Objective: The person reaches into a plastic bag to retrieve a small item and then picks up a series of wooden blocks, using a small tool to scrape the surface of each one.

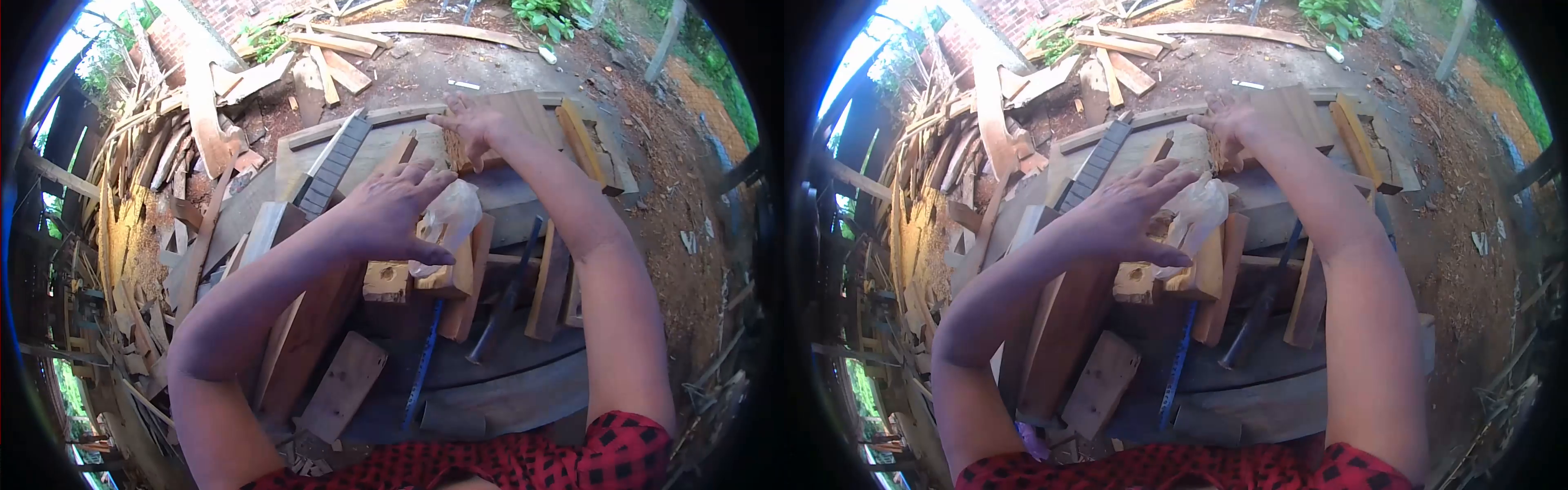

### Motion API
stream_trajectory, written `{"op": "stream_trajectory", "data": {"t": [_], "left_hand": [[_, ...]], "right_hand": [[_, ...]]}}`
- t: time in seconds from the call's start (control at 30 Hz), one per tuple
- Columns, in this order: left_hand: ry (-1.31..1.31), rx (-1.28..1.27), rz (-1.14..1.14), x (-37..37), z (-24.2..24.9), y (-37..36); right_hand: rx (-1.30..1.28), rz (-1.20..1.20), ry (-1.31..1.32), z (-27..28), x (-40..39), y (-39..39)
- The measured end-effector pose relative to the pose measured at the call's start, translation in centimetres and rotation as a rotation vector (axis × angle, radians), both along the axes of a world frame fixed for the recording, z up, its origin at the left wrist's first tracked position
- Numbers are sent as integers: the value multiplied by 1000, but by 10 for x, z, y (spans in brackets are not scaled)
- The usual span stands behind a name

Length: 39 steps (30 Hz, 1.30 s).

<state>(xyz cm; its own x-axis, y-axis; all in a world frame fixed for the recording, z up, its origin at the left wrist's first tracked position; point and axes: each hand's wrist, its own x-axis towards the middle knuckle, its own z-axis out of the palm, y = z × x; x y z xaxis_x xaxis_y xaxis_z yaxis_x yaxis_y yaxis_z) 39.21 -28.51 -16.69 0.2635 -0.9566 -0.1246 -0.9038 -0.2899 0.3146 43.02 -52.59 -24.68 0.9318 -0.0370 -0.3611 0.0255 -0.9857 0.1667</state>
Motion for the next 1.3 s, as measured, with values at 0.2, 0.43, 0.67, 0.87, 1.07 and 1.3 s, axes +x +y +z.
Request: {"op": "stream_trajectory", "data": {"t": [0.2, 0.43, 0.67, 0.87, 1.07, 1.3], "left_hand": [[-49, 225, -76, 22, -30, -19], [166, 297, -110, 31, -36, -21], [176, 242, -65, 43, -42, -20], [204, 258, -89, 37, -33, -13], [192, 309, -45, 30, -28, -17], [148, 261, -77, 31, -36, -12]], "right_hand": [[52, 32, 43, -14, 10, -9], [51, 81, -101, 10, 0, -26], [54, -187, -228, -5, 23, -39], [224, -57, -488, -57, 15, -37], [405, -172, -171, -51, -2, 6], [422, -505, -102, -42, 9, 40]]}}
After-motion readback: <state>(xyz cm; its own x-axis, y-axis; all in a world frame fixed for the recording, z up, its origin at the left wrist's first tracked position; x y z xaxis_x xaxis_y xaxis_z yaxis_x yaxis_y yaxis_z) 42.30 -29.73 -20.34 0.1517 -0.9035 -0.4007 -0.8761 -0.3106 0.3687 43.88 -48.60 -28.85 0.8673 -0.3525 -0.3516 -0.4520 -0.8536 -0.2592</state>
